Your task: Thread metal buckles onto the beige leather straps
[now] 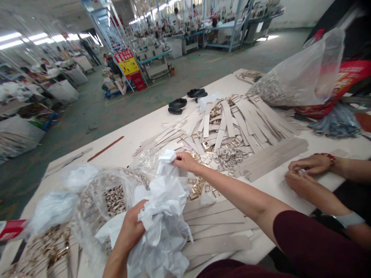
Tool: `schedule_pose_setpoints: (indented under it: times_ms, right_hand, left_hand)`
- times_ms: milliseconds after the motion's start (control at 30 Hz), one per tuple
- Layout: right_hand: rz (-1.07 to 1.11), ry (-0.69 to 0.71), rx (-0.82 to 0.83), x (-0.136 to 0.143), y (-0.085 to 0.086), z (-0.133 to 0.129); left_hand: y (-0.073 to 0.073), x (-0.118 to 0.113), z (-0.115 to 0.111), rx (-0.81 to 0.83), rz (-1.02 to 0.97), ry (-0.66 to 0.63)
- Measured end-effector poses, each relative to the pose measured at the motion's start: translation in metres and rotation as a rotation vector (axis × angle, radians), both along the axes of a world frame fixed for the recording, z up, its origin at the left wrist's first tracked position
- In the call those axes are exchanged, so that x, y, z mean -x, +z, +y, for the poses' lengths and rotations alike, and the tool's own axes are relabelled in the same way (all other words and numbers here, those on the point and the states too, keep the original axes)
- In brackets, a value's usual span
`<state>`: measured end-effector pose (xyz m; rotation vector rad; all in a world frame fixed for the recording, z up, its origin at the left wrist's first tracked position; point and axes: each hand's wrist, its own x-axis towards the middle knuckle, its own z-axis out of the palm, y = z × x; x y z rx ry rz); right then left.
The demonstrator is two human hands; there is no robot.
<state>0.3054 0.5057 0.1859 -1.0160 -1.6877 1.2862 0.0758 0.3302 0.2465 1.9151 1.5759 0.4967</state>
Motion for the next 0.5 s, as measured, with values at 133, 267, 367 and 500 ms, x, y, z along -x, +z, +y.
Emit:
schedule_pose_setpoints:
  times_ms: [133,267,367,500]
  right_hand:
    - [-0.081,-0.106,-0.097,0.003,0.005,-0.017]
    - [-0.103,-0.186,-0.167,-0.006,0.011,-0.024]
    - [-0.137,-0.195,-0.198,-0.011,0.024,-0.023]
    - [-0.047,-0.108,-0.210,0.002,0.044,-0.038]
  left_hand:
    - [0.012,-0.015,0.008,-0.019,0.029,-0.047]
    - [0.010,-0.011,0.001,0.015,0.027,-0.036]
    - [0.009,-0.011,-0.005,0.033,0.001,-0.017]
    - [0.012,-0.023,-0.006,-0.048,-0.041,-0.015]
